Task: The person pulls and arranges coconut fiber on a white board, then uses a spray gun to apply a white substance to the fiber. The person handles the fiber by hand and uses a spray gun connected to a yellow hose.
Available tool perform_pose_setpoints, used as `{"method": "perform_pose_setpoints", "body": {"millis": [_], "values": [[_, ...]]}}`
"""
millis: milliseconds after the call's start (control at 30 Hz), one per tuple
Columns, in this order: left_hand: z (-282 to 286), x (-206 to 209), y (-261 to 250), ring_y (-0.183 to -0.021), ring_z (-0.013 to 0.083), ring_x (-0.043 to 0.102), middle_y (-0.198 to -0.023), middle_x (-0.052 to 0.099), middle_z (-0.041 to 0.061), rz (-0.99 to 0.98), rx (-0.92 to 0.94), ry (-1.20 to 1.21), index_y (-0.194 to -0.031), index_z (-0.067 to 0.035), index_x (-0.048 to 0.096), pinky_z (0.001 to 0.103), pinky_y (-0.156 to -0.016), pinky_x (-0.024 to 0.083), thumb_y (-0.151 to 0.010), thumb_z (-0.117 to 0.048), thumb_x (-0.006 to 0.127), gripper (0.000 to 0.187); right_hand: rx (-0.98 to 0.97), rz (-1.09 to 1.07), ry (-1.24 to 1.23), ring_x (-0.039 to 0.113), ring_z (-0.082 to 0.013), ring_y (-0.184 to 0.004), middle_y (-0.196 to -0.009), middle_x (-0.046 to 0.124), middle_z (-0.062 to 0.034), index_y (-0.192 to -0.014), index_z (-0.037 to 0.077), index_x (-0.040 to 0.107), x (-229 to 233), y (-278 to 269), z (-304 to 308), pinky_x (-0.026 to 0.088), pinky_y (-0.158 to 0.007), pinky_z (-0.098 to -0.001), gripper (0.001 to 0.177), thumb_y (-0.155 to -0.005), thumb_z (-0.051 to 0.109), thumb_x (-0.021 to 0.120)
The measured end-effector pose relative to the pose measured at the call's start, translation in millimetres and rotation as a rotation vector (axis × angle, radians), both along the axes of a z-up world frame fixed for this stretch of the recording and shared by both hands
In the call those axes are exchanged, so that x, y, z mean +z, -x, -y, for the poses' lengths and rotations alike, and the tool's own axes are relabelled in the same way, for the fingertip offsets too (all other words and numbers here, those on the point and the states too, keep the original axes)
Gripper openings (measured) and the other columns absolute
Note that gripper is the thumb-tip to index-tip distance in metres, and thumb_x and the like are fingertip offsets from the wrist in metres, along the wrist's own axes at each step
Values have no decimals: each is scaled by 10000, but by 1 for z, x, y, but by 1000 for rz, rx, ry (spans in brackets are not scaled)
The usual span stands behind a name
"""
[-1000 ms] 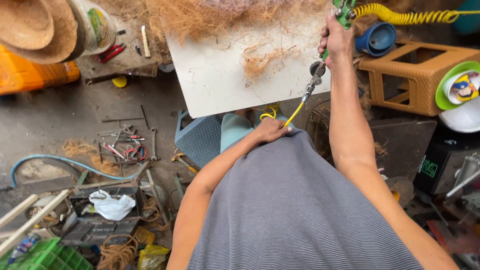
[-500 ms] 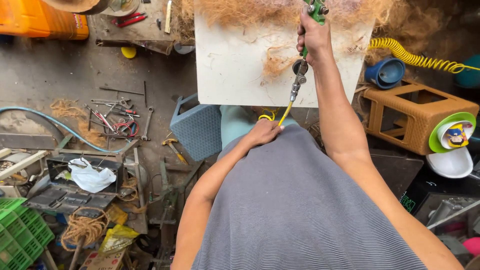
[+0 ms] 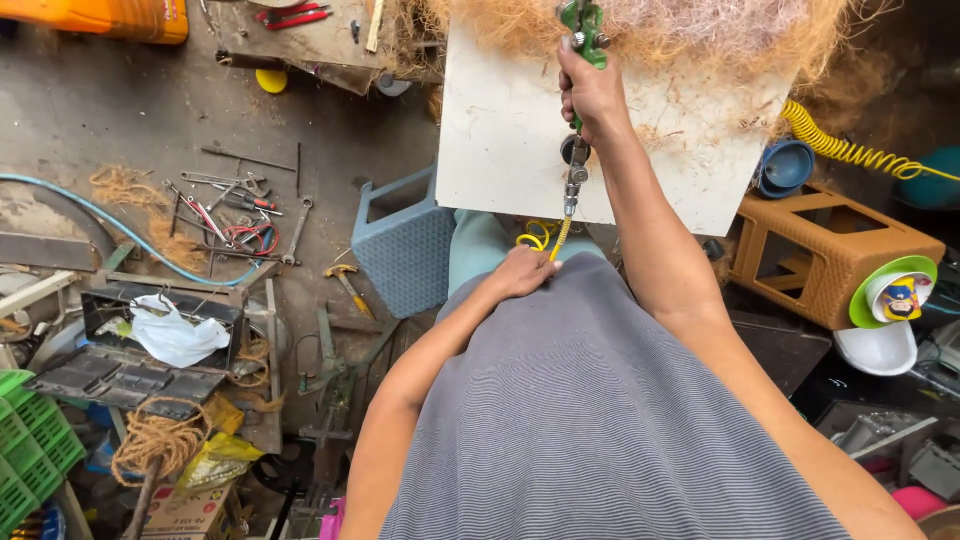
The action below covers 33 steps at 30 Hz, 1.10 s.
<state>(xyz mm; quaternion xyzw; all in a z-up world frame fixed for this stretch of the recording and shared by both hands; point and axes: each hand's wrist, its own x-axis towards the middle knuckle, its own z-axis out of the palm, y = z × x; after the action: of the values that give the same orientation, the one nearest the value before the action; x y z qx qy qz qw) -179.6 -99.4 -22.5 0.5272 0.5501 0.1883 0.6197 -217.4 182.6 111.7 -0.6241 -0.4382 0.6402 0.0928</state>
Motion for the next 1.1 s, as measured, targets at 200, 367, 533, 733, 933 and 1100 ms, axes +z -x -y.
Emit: {"method": "perform_pose_setpoints", "body": {"millis": [200, 367, 533, 733, 933, 1100], "values": [[0, -2, 14, -630, 253, 531, -615, 532, 45, -11, -40, 43, -707, -139, 440, 400, -911, 366, -1030, -494, 348, 489, 42, 57, 30, 426, -61, -460, -662, 531, 34, -775, 151, 529, 0, 23, 8, 396, -405, -223, 301, -1018, 307, 611], [-6, 1, 21, -636, 247, 537, -619, 555, 42, -19, -42, 33, -707, -146, 459, 388, -874, 364, -1029, -490, 348, 484, 52, 68, 18, 427, -70, -475, -675, 528, 29, -767, 152, 523, -5, 27, 0, 396, -416, -232, 325, -1005, 356, 612], [-22, 14, 33, -526, 188, 395, -546, 363, 11, 61, 78, -26, -661, -137, 353, 380, -623, 311, -1040, -450, 369, 492, 10, 102, 19, 431, -45, -495, -743, 549, 48, -950, 141, 536, -5, 38, -22, 405, -413, -203, 263, -979, 389, 616], [-44, 26, 40, -679, 204, 598, -737, 679, 15, 125, 119, 82, -733, -120, 564, 381, -656, 393, -1002, -502, 345, 516, -21, 77, -28, 443, -49, -484, -714, 551, 50, -920, 128, 544, -4, 44, -41, 406, -410, -210, 256, -990, 366, 606], [-47, 25, 37, -571, 154, 413, -597, 418, -7, 112, 61, 33, -697, -151, 374, 370, -603, 292, -1030, -496, 329, 482, 74, 73, 29, 414, -32, -453, -715, 556, 57, -903, 130, 555, 19, 59, -35, 389, -399, -187, 250, -1018, 347, 603], [-50, 25, 36, -609, 213, 529, -619, 519, 40, 112, -4, 70, -708, -124, 431, 385, -637, 364, -1022, -488, 353, 487, 155, 111, 33, 402, -64, -506, -720, 486, 41, -858, 142, 501, 3, 67, -27, 405, -442, -233, 266, -1033, 322, 591]]}}
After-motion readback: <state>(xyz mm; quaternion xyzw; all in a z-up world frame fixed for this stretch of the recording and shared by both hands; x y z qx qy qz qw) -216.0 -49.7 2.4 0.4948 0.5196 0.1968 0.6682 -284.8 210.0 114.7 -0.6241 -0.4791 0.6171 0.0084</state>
